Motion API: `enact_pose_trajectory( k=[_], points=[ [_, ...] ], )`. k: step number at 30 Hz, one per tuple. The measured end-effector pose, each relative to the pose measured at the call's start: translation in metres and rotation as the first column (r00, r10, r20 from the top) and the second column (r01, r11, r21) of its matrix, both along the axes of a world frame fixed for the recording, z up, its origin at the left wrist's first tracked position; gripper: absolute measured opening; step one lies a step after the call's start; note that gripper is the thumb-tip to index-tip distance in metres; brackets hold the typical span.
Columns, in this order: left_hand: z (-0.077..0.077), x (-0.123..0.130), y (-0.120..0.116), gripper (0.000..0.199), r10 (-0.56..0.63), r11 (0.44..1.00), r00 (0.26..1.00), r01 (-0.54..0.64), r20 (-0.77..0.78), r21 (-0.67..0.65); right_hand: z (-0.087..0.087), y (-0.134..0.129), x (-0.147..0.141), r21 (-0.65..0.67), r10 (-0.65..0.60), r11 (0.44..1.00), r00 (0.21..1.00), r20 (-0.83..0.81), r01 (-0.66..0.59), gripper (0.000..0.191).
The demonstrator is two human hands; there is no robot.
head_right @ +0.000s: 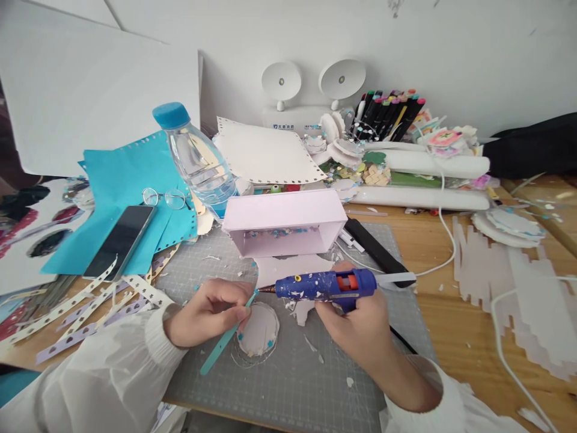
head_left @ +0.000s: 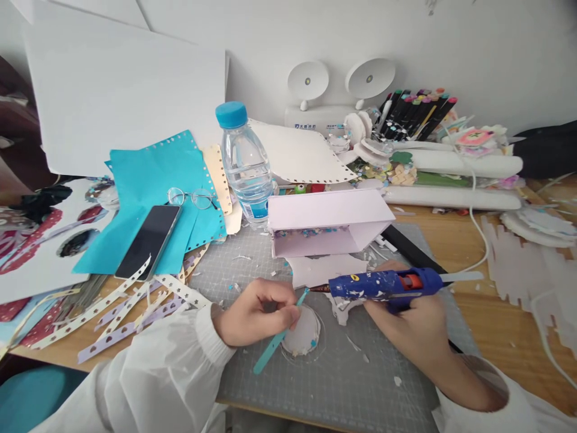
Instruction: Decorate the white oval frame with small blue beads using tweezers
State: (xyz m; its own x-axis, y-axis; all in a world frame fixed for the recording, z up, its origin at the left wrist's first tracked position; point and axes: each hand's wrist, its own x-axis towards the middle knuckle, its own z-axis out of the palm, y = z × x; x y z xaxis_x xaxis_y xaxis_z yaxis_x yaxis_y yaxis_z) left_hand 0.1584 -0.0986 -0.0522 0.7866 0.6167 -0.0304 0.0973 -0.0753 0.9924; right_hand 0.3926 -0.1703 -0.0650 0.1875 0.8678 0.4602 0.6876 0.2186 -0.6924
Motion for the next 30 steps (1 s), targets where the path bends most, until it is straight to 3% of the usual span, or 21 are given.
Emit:
enact_pose_trajectory(
  k=[12, 18, 20, 22, 24, 26, 27, 29, 30],
  points=[
    [0.000, 0.000, 0.000, 0.034, -0.005, 1.000, 1.000, 0.005, -0.016, -0.002, -0.002, 0.001, 0.002, 0.013, 0.025, 1.000, 1.000, 0.017, -0.025, 0.014],
    [-0.001, 0.000, -0.001, 0.034, -0.002, 1.000, 1.000, 0.002, 0.006, -0.018, 0.000, 0.003, 0.001, 0.182, -0.006, 0.983, 0.996, 0.088, -0.010, 0.018],
    [0.000, 0.000, -0.001, 0.035, 0.011, 1.000, 1.000, -0.011, 0.006, -0.029, 0.004, 0.003, 0.006, 0.239, -0.101, 0.968, 0.990, 0.096, 0.075, 0.017],
    [0.001, -0.001, -0.001, 0.036, 0.026, 0.998, 1.000, -0.026, 0.006, -0.063, 0.007, 0.001, 0.021, 0.328, -0.285, 0.916, 0.951, 0.119, 0.233, 0.020],
    [0.001, -0.001, 0.001, 0.036, 0.048, 0.993, 0.999, -0.047, 0.006, -0.107, 0.005, -0.003, 0.045, 0.406, -0.543, 0.793, 0.829, 0.132, 0.454, 0.023],
    [0.000, -0.001, 0.005, 0.035, 0.084, 0.987, 0.996, -0.082, 0.010, -0.136, 0.000, -0.006, 0.075, 0.346, -0.720, 0.680, 0.677, 0.151, 0.646, 0.029],
    [-0.001, -0.002, 0.007, 0.035, 0.110, 0.984, 0.994, -0.108, 0.010, -0.140, -0.003, -0.006, 0.091, 0.301, -0.757, 0.649, 0.632, 0.166, 0.698, 0.031],
    [-0.002, -0.002, 0.010, 0.036, 0.171, 0.975, 0.985, -0.167, 0.014, -0.143, -0.011, -0.005, 0.120, 0.209, -0.726, 0.688, 0.652, 0.219, 0.695, 0.027],
    [-0.001, -0.002, 0.011, 0.037, 0.200, 0.970, 0.980, -0.195, 0.018, -0.145, -0.015, -0.004, 0.132, 0.145, -0.680, 0.732, 0.698, 0.224, 0.666, 0.023]
  ],
)
